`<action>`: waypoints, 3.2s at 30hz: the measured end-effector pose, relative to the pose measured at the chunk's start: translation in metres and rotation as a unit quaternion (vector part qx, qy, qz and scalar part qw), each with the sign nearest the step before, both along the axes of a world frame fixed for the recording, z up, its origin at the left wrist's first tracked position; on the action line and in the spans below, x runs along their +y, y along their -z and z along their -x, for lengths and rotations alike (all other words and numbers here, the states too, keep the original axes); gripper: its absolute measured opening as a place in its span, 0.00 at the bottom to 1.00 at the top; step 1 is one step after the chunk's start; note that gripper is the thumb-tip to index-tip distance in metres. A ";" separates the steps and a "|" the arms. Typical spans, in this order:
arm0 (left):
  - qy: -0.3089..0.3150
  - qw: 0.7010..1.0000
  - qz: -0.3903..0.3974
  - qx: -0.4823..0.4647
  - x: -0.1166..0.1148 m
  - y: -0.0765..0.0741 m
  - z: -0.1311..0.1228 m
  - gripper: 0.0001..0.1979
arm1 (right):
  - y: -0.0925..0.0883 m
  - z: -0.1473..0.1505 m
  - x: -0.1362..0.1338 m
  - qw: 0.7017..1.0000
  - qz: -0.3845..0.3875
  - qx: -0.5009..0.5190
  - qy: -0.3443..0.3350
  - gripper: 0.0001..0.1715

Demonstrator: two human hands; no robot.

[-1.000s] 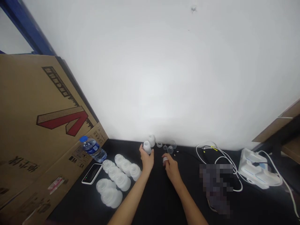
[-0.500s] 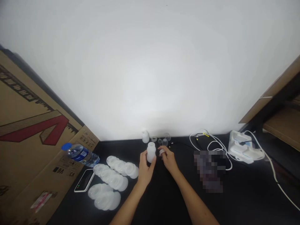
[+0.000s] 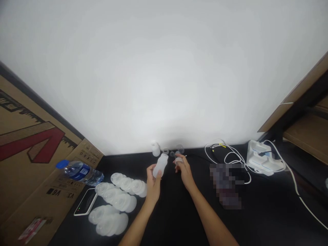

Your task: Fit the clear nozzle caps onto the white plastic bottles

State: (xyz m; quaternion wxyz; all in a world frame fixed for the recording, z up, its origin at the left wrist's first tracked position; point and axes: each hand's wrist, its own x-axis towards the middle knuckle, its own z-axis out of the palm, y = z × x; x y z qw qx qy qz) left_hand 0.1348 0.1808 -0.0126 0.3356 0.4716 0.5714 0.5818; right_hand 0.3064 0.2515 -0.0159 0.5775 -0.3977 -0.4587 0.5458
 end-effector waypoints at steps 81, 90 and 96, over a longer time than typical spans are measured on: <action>-0.019 0.953 0.016 -0.303 0.013 0.003 -0.004 0.30 | -0.011 -0.025 0.005 0.986 -0.028 -0.143 -0.082 0.22; -0.009 0.948 0.012 -0.317 0.012 0.001 -0.004 0.27 | -0.015 -0.024 0.002 0.978 -0.066 -0.168 -0.108 0.26; -0.006 0.945 0.017 -0.328 0.013 0.002 -0.004 0.28 | -0.015 -0.023 0.002 0.980 -0.075 -0.159 -0.094 0.26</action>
